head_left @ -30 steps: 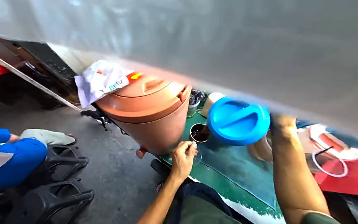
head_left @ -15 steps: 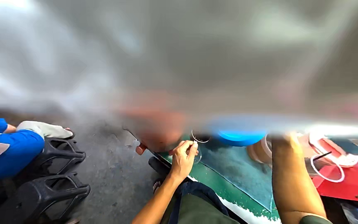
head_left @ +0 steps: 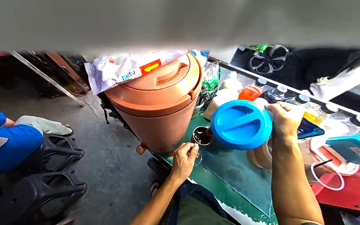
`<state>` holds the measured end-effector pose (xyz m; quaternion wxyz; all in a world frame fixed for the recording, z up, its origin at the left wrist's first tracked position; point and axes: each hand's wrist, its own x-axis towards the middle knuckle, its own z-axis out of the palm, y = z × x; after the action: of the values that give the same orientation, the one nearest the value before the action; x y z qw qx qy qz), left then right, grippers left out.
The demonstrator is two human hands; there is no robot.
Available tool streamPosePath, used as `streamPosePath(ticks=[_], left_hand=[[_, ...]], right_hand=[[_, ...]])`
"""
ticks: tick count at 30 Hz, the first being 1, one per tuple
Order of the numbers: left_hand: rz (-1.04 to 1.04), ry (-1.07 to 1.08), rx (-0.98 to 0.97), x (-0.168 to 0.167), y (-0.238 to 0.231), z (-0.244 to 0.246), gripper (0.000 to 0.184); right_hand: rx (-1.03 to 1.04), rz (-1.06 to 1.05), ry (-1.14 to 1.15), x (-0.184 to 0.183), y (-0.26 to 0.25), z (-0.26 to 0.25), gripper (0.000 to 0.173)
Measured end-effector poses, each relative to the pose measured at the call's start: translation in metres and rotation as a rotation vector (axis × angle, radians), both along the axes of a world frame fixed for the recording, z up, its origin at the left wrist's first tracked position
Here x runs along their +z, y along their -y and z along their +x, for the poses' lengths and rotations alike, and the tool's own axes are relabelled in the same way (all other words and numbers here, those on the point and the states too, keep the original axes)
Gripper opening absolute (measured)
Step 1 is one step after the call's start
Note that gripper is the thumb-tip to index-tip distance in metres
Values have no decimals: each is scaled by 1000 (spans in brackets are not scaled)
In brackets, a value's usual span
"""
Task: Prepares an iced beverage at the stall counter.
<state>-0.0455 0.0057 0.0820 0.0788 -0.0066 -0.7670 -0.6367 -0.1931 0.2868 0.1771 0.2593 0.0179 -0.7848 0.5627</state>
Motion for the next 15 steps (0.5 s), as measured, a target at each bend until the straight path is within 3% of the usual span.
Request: streamPosePath(ticks=[8,15], left_hand=[[-2,-35,5,0,-2,-1,27],[38,-49,-20,-5,-2,-4,27]], right_hand=[[20,-173,9,-15,-3,0,38],[-126,-304,66,-19,11,12,31]])
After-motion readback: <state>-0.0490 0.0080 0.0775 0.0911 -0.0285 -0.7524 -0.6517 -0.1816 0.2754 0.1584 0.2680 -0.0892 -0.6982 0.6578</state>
